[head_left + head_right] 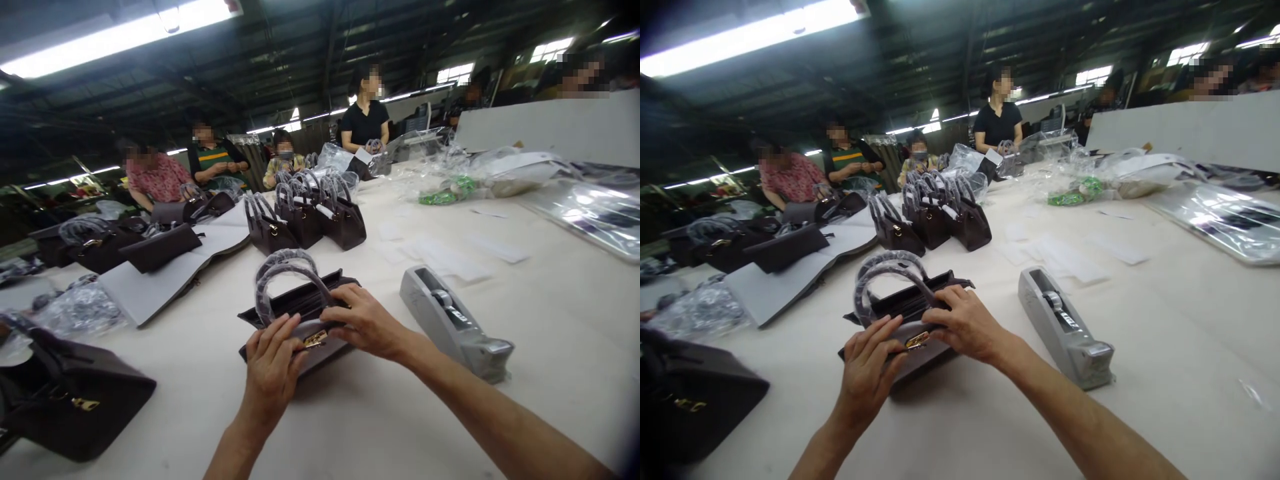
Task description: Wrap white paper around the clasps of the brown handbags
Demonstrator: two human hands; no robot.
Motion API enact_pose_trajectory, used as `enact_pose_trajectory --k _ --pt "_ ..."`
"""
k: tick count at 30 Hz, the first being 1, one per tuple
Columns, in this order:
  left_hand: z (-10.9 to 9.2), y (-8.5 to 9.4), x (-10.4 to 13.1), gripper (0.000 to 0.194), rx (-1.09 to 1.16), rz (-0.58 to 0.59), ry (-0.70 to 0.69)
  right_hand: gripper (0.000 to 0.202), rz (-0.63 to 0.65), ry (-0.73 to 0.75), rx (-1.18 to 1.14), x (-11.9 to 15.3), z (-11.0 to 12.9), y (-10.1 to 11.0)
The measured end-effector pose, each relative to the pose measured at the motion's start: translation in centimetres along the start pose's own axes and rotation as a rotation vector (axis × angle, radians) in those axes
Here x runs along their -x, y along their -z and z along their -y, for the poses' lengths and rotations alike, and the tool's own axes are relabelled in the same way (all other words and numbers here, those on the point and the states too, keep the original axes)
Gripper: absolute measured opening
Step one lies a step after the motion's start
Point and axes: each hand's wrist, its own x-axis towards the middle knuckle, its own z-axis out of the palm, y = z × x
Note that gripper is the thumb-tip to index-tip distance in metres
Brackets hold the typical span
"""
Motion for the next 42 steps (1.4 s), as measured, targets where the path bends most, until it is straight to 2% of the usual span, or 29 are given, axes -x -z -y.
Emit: enact_pose_trajectory --k 5,10,15,20,30,35,38,40,42 --pt "-0.5 0.7 0.7 0.004 0.053 0.027 -0.013 0.017 -0.119 -0.198 0.045 1.5 2.8 -1.3" --pt "-1.1 0.8 0.9 0.004 0.064 0.010 0.028 0.013 -0.167 -0.245 0.081 2.0 3.8 -1.9" --pt "-1.0 0.9 0.8 0.010 0.056 0.041 -0.017 0.010 -0.227 -0.259 0.119 2.5 4.4 -2.5" --pt "-0.5 1.3 0.8 0.012 0.147 0.160 -0.072 0.012 -0.216 -0.275 0.115 2.4 4.2 -2.7" --pt "-1.4 0.5 0.4 0.007 0.088 0.037 0.056 0.010 -0.191 -0.265 0.105 2.0 4.6 -2.3" --pt "-2.1 0.1 0.6 0.006 0.102 0.040 0.160 0.013 -0.123 -0.203 0.078 2.5 4.4 -2.0" --pt "-2.3 0.3 0.4 0.007 0.104 0.038 0.167 0.017 -0.147 -0.215 0.129 2.4 4.0 -2.1" --pt "-2.2 0.9 -0.2 0.022 0.068 0.079 0.163 0.022 -0.181 -0.196 0.151 2.4 3.9 -2.1" --pt "-1.9 1.8 -0.9 0.039 0.032 0.189 0.142 0.036 -0.250 -0.151 0.185 2.8 4.1 -2.1"
